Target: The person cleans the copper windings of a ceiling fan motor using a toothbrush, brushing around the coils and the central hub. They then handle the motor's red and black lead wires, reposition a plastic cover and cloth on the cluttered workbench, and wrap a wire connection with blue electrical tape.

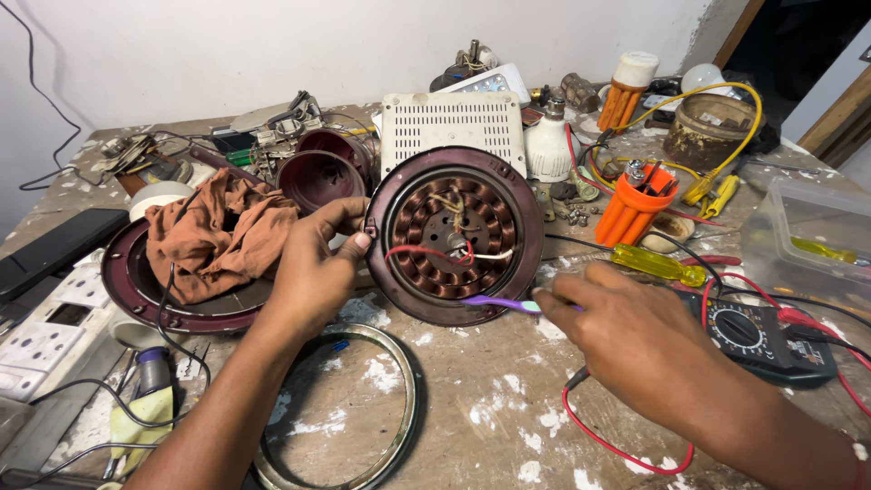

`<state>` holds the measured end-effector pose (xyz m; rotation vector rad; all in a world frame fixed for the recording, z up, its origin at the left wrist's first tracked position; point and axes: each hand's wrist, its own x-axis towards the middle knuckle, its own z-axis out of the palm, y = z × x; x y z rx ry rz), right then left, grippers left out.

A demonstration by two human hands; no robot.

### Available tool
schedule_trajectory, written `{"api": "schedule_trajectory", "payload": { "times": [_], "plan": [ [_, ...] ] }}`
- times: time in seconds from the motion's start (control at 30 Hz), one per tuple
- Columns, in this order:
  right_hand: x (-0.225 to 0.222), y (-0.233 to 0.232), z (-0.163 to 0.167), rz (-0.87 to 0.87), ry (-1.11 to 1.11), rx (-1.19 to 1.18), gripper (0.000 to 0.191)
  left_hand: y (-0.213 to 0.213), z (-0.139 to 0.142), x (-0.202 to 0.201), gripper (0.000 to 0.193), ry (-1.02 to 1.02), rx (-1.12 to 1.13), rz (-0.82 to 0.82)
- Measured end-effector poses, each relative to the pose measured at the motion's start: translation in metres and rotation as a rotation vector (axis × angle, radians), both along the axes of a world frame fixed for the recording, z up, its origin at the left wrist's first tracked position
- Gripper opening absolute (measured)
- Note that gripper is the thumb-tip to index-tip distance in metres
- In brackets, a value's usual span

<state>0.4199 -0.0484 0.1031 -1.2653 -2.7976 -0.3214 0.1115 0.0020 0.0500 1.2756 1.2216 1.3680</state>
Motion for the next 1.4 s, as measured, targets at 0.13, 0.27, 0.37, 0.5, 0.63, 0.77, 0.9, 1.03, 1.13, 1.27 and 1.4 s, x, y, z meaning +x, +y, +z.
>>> {"api": "schedule_trajectory", "payload": {
  "times": [0.13, 0.27, 0.37, 0.5, 0.63, 0.77, 0.9, 1.03, 1.13, 1.27, 1.4],
  "plan": [
    [-0.018, -0.005, -0.012, 0.131, 0.052, 0.048, 0.059, 0.000, 0.003, 0.001, 0.032, 0.317, 0.270, 0.043],
    [-0.015, 0.000, -0.010, 0.055, -0.075, 0.032, 0.054, -0.005, 0.001, -0.002, 0.031, 0.251, 0.186, 0.029],
    [-0.002, 0.008, -0.003, 0.011, -0.140, 0.043, 0.058, -0.003, -0.001, -0.004, 0.030, 0.280, 0.252, 0.032],
    [0.013, 0.016, 0.002, -0.021, -0.221, 0.106, 0.060, -0.001, -0.005, -0.010, 0.029, 0.267, 0.281, 0.017],
    [0.018, 0.015, 0.004, 0.002, -0.219, 0.221, 0.055, 0.001, -0.007, -0.013, 0.029, 0.323, 0.304, 0.037],
    [0.002, 0.009, -0.004, 0.061, -0.186, 0.233, 0.057, 0.001, -0.007, -0.014, 0.031, 0.336, 0.258, 0.061],
    [-0.018, 0.001, -0.016, 0.145, -0.104, 0.229, 0.059, -0.001, -0.008, -0.016, 0.030, 0.316, 0.224, 0.045],
    [-0.018, 0.003, -0.010, 0.066, -0.158, 0.192, 0.056, -0.003, -0.010, -0.021, 0.031, 0.313, 0.241, 0.065],
    [-0.006, 0.013, 0.003, -0.028, -0.283, 0.212, 0.061, -0.002, -0.010, -0.021, 0.031, 0.306, 0.227, 0.060],
    [0.000, 0.020, 0.003, 0.008, -0.201, 0.186, 0.057, 0.000, -0.010, -0.021, 0.031, 0.294, 0.169, 0.078],
    [-0.009, 0.026, -0.007, 0.054, -0.127, 0.097, 0.056, 0.002, -0.011, -0.020, 0.031, 0.314, 0.191, 0.083]
  ]
}}
